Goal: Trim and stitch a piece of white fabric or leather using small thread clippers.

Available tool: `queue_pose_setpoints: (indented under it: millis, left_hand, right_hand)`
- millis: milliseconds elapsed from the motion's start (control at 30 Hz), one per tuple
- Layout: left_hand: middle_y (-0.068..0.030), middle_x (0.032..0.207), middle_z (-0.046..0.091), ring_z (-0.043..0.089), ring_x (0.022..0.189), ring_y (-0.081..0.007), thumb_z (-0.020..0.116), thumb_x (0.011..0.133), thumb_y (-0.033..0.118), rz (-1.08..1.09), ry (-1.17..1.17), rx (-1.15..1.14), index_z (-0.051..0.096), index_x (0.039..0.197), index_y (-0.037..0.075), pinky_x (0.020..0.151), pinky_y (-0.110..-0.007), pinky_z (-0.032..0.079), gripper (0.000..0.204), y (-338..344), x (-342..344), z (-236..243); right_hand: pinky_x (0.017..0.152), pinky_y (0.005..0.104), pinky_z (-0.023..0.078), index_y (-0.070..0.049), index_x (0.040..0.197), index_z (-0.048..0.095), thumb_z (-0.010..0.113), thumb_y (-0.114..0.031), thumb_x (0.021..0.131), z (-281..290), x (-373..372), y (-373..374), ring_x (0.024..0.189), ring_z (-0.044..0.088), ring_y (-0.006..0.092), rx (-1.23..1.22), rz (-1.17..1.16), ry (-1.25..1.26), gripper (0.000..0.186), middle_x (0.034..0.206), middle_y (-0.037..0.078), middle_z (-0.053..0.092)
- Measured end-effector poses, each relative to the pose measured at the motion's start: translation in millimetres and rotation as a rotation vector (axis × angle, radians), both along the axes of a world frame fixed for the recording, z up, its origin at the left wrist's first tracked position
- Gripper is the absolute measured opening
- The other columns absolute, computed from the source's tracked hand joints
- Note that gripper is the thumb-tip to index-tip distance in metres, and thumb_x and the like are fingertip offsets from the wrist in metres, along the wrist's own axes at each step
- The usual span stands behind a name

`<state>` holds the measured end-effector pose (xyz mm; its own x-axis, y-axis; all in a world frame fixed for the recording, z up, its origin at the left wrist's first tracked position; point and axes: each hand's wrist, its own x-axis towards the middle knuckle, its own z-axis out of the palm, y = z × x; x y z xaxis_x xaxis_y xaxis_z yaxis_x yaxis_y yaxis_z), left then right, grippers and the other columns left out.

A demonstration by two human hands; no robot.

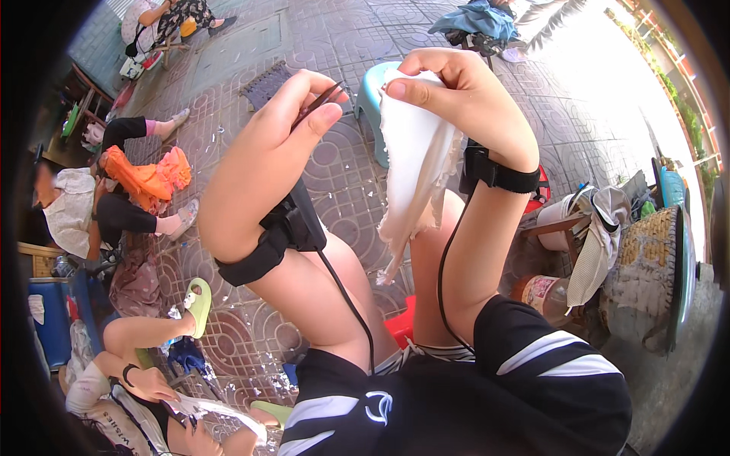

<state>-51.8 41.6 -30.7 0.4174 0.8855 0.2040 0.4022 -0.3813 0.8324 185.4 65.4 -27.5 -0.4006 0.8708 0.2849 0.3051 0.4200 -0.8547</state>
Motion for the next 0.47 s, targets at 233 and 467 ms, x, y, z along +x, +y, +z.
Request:
queue_pose_setpoints:
  millis: [233, 467]
  left_hand:
    - [0.0004, 0.103, 0.058, 0.049, 0.091, -0.0048, 0.052, 0.099, 0.022, 0.044, 0.104, -0.077, 0.054, 0.113, 0.002, 0.076, -0.02, 0.039, 0.024, -2, -1, 1]
    - [0.0025, 0.104, 0.058, 0.051, 0.096, -0.0037, 0.059, 0.095, 0.021, -0.08, 0.08, -0.047, 0.055, 0.117, 0.004, 0.082, -0.017, 0.038, 0.028, -18, -2, 25]
  right_hand:
    - [0.061, 0.0266, 0.048, 0.001, 0.094, 0.067, 0.07, -0.029, 0.088, -7, -1, 4, 0.066, 0.061, 0.0098, -0.007, -0.01, -0.032, 0.031, 0.071, 0.005, 0.065]
    - [0.062, 0.0286, 0.049, 0.0, 0.094, 0.069, 0.069, -0.03, 0.088, -8, 0, 5, 0.066, 0.063, 0.013, 0.08, -0.075, -0.051, 0.031, 0.072, 0.007, 0.066]
